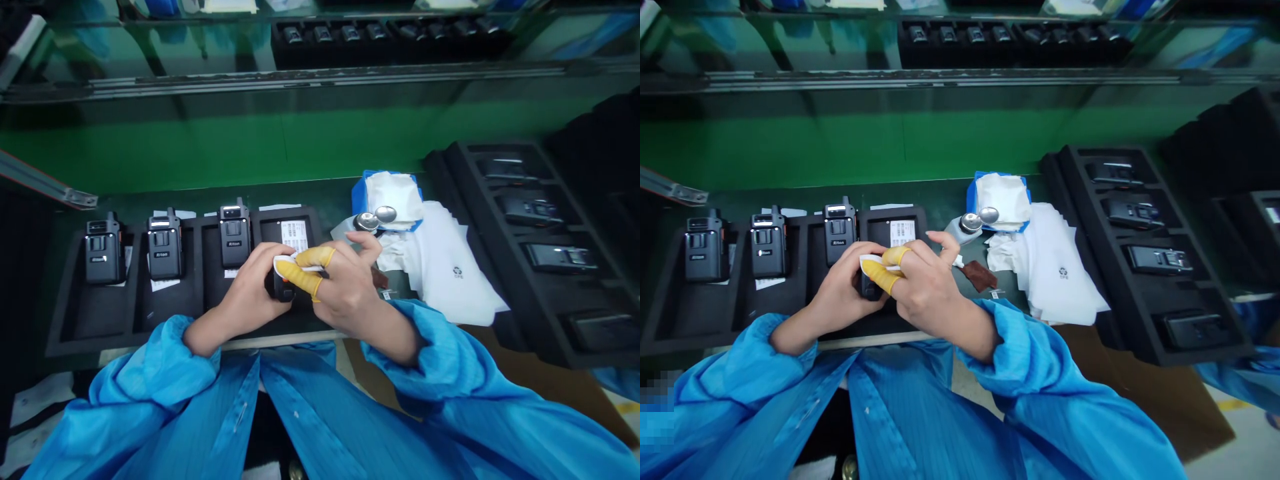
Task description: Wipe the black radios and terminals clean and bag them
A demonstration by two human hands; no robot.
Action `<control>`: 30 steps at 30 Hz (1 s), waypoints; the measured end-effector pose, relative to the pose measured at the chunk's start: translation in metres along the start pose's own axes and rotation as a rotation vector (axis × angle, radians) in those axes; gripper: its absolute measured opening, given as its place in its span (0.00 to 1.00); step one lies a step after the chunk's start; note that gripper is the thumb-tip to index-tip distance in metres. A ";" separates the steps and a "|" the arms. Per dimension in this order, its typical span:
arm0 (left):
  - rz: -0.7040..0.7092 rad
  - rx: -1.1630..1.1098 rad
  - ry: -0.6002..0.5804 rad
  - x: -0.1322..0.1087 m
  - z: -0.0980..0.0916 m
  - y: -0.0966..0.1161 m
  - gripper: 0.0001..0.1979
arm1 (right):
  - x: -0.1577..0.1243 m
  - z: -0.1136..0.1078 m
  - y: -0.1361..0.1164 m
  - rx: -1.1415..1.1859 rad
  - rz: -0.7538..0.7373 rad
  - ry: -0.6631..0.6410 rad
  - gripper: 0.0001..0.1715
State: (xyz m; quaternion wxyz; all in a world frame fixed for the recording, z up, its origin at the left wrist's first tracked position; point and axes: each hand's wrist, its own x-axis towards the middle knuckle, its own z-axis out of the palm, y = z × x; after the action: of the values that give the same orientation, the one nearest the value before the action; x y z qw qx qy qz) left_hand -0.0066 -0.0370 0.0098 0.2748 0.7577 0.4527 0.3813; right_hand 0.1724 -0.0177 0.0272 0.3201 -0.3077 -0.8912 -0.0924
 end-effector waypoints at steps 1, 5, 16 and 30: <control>0.000 0.001 -0.008 0.000 0.000 0.000 0.27 | -0.002 -0.001 0.001 0.018 0.005 -0.023 0.24; 0.013 -0.001 -0.021 0.000 -0.001 0.000 0.27 | -0.009 -0.006 0.005 0.099 0.036 -0.051 0.26; 0.029 0.028 0.009 0.000 0.003 0.002 0.27 | -0.002 0.000 -0.007 -0.123 0.097 0.114 0.19; -0.005 0.068 0.027 -0.003 0.000 0.003 0.27 | -0.007 0.005 -0.003 -0.151 0.169 0.207 0.18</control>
State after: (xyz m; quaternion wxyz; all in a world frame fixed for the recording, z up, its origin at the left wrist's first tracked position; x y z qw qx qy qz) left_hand -0.0056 -0.0409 0.0111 0.2438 0.7602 0.4710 0.3752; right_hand 0.1727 -0.0217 0.0189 0.3928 -0.3936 -0.8150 -0.1631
